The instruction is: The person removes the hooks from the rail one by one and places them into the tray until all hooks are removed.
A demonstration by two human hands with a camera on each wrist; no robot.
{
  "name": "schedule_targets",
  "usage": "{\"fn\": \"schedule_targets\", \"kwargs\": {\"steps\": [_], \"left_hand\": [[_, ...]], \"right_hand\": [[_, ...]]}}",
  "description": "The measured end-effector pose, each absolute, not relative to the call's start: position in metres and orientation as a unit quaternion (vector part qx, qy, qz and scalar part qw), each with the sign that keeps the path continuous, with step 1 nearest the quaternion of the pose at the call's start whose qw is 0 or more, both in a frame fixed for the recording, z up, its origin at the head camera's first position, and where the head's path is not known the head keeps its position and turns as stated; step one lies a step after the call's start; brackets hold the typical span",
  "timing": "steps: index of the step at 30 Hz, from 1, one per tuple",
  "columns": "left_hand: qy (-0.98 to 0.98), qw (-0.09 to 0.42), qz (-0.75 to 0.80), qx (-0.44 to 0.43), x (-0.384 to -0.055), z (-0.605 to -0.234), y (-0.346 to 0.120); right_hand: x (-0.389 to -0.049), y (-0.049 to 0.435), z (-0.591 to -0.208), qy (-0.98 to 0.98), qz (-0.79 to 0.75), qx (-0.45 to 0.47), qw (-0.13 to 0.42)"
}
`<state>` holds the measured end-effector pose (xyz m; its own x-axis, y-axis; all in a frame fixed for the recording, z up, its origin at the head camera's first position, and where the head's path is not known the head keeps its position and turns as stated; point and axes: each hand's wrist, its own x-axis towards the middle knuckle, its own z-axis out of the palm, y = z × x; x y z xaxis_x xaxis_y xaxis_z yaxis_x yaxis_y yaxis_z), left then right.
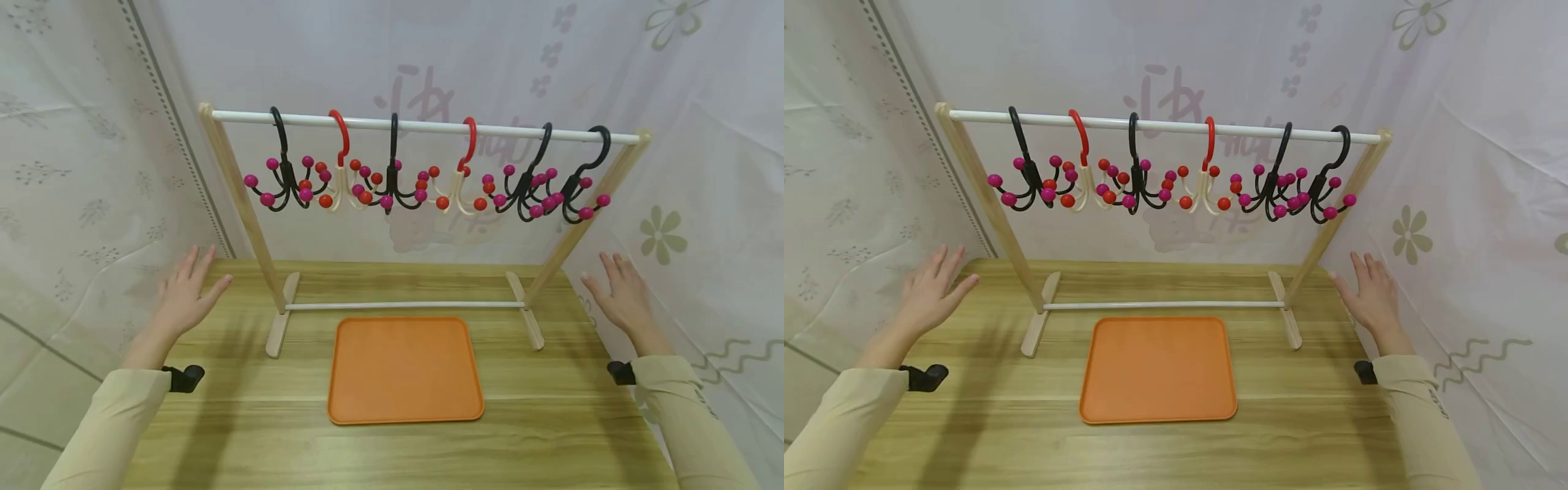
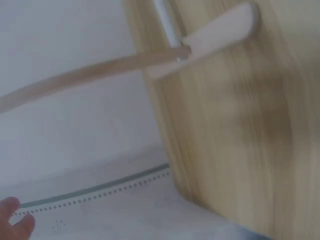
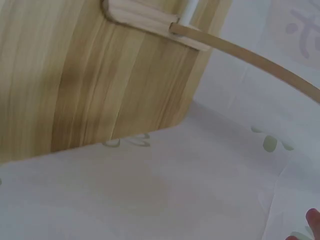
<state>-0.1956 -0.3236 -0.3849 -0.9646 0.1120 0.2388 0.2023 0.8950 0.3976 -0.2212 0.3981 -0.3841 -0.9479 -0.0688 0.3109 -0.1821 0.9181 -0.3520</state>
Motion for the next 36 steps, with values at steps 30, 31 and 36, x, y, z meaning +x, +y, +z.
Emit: {"fn": "schedule_targets", "kwargs": {"steps": [30, 31, 36], "left_hand": [[-0.824, 0.078, -0.559, 0.040, -0.218, -0.363, -0.281], [-0.825, 0.080, -0.557, 0.045, -0.219, -0.362, -0.280], [-0.827, 0.079, -0.555, 0.049, -0.223, -0.362, -0.277]], "right_hand": [[-0.228, 0.364, -0.360, -0.703, 0.653, -0.116, 0.256], [-0.229, 0.362, -0.357, -0.699, 0.656, -0.113, 0.262], [-0.232, 0.357, -0.343, -0.679, 0.675, -0.109, 0.265]]}}
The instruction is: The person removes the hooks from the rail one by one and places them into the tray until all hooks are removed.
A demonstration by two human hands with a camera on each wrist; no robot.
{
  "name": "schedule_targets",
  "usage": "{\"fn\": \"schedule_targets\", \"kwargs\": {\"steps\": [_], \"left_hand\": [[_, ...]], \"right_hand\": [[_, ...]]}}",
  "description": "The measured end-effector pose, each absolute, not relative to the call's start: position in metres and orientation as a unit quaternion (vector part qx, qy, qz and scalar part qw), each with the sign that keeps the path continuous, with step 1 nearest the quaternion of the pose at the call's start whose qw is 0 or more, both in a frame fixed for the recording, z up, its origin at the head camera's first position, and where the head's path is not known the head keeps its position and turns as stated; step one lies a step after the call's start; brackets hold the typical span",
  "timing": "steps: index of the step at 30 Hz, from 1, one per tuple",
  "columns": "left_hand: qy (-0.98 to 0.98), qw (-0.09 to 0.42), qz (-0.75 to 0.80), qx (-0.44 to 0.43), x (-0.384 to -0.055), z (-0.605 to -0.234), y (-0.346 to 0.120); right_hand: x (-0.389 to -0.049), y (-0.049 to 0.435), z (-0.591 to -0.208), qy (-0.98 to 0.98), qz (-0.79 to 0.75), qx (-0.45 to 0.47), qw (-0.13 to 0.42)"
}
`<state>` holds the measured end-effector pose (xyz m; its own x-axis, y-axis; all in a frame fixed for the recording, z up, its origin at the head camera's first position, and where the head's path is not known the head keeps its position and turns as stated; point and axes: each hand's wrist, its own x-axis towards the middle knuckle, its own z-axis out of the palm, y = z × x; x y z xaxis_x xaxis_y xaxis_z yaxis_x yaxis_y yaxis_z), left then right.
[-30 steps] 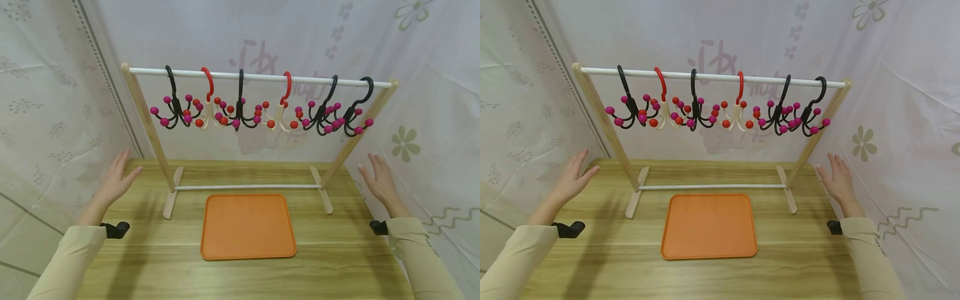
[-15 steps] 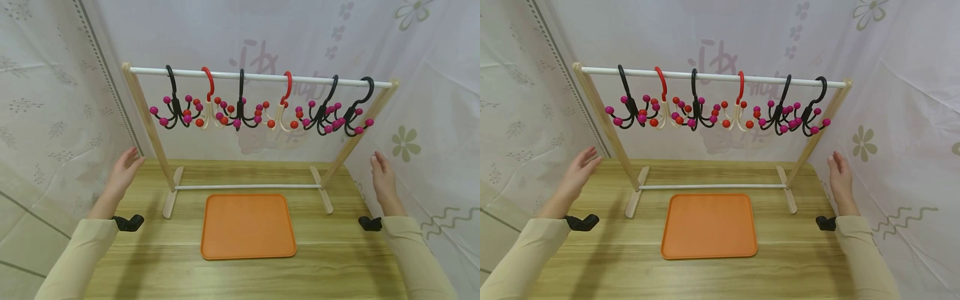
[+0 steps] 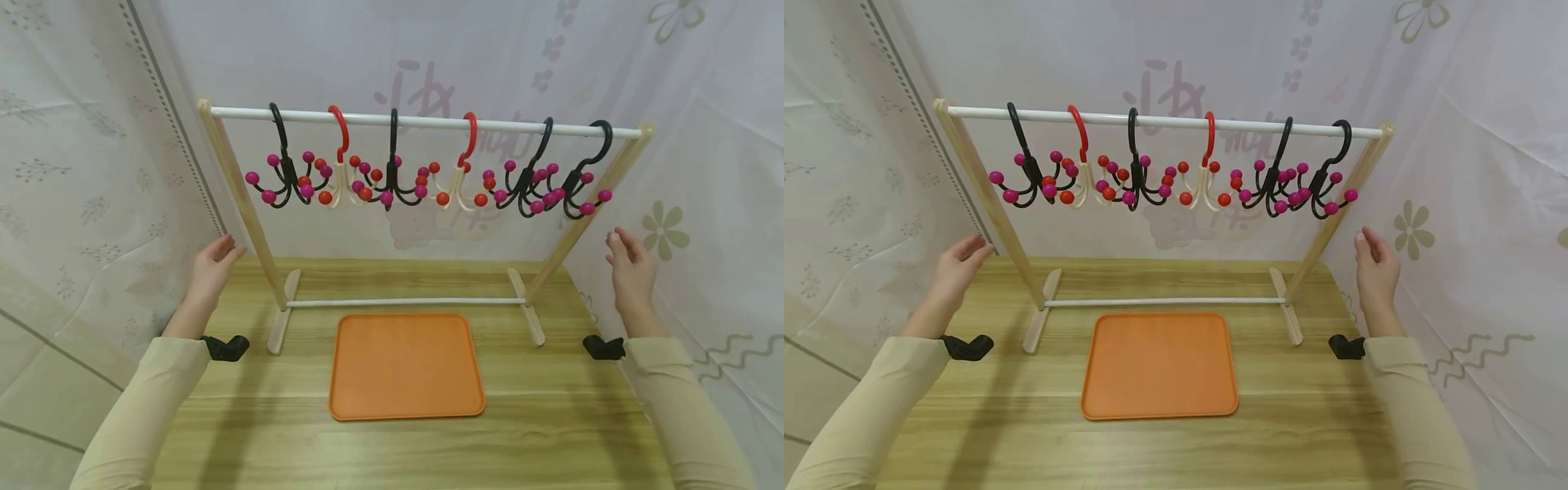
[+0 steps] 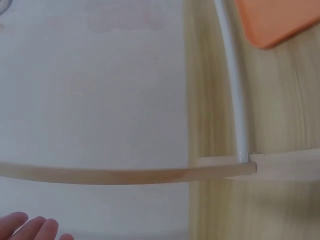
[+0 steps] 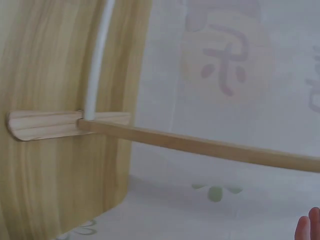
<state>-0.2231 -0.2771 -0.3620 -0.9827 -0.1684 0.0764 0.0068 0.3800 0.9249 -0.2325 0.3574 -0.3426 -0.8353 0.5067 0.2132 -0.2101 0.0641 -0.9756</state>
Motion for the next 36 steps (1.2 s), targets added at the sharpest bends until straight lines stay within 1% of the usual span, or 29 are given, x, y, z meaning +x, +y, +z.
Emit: {"fn": "schedule_targets", "kwargs": {"steps": [14, 21, 27, 36], "left_hand": [[-0.832, 0.070, -0.547, 0.066, -0.238, -0.362, -0.271], [-0.832, 0.078, -0.545, 0.064, -0.244, -0.363, -0.270], [-0.837, 0.094, -0.534, 0.071, -0.250, -0.364, -0.266], [-0.836, 0.095, -0.536, 0.069, -0.257, -0.366, -0.262]], "right_hand": [[-0.235, 0.344, -0.297, -0.628, 0.724, -0.096, 0.268], [-0.241, 0.335, -0.279, -0.630, 0.724, -0.089, 0.266], [-0.248, 0.326, -0.264, -0.624, 0.724, -0.104, 0.274], [-0.255, 0.314, -0.247, -0.633, 0.721, -0.090, 0.268]]}}
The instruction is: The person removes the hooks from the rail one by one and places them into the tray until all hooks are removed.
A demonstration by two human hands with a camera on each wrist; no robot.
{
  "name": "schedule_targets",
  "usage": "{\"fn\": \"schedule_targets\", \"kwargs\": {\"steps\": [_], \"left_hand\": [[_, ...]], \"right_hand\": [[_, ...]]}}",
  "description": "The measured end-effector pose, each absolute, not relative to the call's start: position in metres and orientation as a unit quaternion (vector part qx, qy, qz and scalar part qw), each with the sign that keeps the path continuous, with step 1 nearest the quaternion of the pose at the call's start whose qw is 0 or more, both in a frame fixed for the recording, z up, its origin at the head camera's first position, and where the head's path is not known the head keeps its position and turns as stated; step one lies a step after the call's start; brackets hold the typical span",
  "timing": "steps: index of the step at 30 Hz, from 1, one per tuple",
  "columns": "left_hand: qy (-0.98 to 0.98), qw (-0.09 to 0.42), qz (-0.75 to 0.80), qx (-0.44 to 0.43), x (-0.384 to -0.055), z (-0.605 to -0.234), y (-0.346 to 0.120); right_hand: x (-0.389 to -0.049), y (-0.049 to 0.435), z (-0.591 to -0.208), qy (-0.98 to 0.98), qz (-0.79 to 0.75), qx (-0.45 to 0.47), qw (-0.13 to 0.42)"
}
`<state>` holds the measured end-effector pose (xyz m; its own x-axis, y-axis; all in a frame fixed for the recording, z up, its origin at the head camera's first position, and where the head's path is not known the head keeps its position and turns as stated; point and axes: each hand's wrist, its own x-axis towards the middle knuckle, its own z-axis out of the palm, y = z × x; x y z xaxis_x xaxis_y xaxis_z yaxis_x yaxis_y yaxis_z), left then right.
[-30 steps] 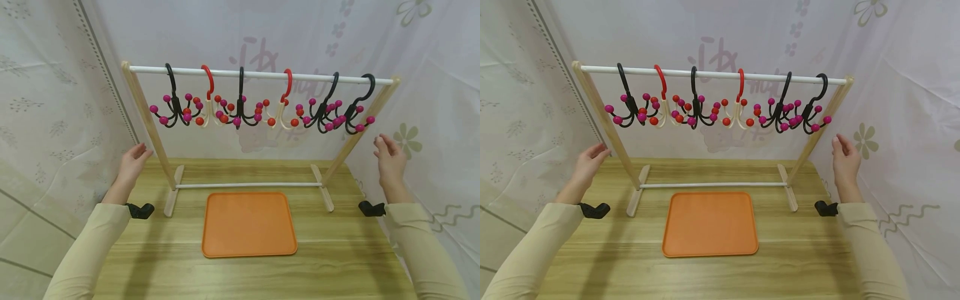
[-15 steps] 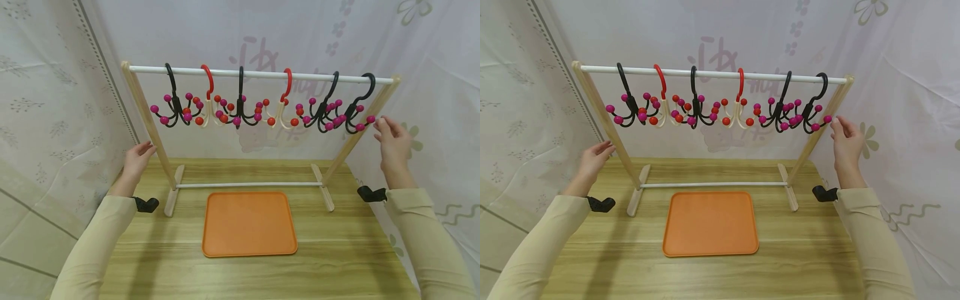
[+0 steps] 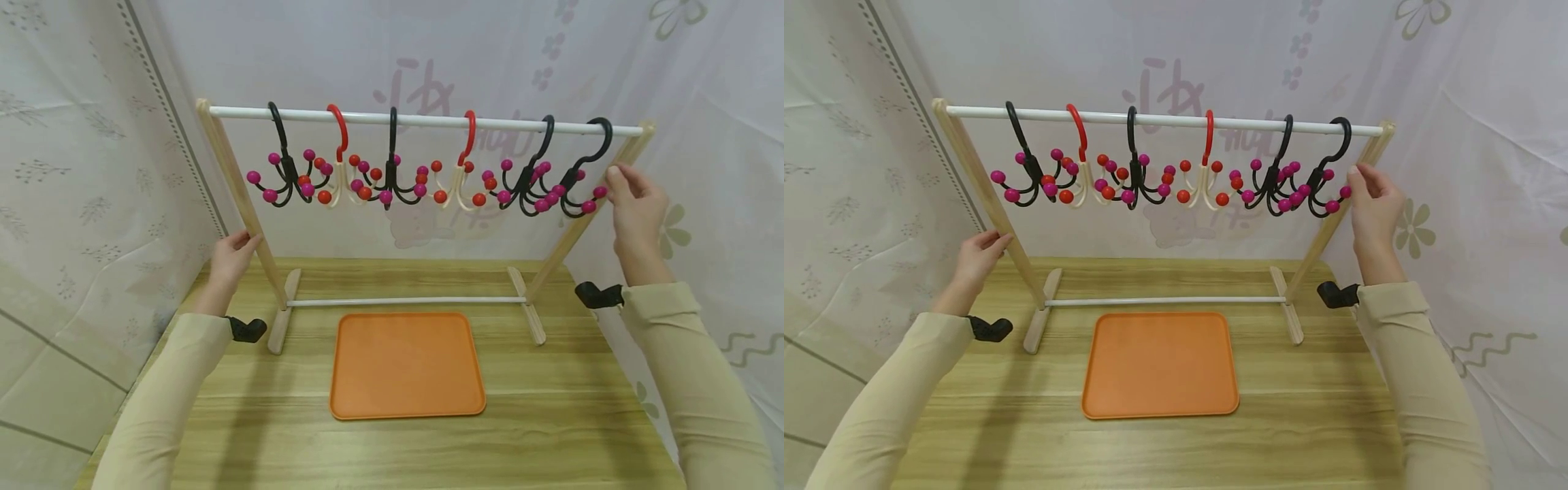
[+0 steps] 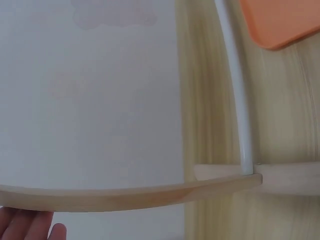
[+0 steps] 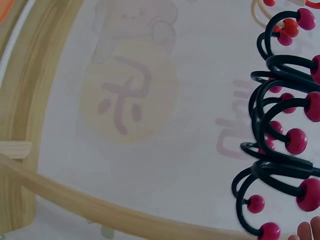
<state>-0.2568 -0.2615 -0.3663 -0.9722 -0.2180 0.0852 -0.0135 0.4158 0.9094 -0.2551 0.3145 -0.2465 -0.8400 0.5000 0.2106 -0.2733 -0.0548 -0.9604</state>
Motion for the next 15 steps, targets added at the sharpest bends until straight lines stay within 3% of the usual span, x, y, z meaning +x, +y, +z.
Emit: {"fn": "schedule_targets", "kwargs": {"steps": [15], "left_hand": [[-0.872, 0.147, -0.458, 0.091, -0.263, -0.366, -0.254]], "right_hand": [[-0.272, 0.302, -0.233, -0.657, 0.701, -0.089, 0.261]]}}
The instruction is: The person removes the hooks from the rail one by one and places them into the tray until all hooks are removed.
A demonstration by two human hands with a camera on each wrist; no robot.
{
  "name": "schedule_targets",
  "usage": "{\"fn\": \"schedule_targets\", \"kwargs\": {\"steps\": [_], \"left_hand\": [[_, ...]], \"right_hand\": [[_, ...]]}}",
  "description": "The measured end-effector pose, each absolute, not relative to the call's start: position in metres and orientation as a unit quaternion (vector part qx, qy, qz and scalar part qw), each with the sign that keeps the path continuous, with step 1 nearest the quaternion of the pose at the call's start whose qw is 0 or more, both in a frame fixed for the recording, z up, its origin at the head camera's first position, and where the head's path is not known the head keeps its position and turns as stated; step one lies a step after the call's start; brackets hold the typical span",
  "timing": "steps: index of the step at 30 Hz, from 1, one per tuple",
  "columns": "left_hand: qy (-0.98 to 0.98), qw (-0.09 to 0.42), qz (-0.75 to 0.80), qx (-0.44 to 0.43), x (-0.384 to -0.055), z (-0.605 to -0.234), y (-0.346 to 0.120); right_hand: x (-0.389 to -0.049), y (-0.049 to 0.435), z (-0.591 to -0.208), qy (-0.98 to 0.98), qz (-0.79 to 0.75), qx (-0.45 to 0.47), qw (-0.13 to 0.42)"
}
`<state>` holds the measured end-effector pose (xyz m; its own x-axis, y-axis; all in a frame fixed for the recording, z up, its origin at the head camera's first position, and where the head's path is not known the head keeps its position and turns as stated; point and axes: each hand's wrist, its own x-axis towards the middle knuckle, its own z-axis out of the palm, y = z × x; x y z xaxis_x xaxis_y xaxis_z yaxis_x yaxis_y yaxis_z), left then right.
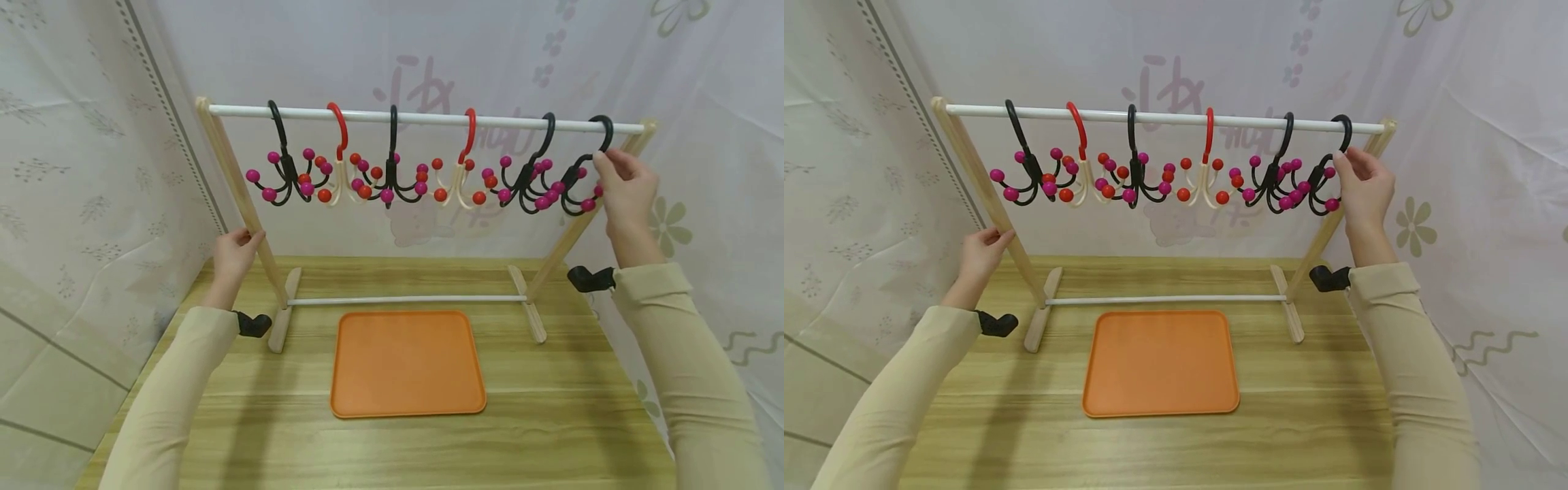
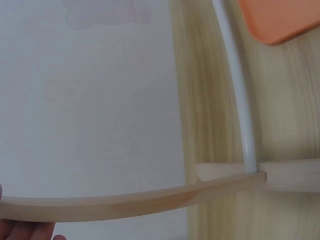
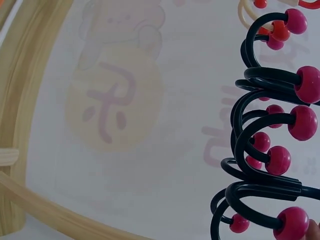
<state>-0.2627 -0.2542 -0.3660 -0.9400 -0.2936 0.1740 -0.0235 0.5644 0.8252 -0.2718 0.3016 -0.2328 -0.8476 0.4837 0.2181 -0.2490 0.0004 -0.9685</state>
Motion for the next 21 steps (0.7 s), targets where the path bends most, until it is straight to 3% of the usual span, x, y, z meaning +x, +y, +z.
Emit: {"fn": "schedule_targets", "kwargs": {"steps": [21], "left_hand": [[-0.899, 0.207, -0.378, 0.083, -0.2674, -0.3689, -0.2530]], "right_hand": [[-0.2778, 0.2939, -0.2228, -0.643, 0.702, -0.107, 0.288]]}}
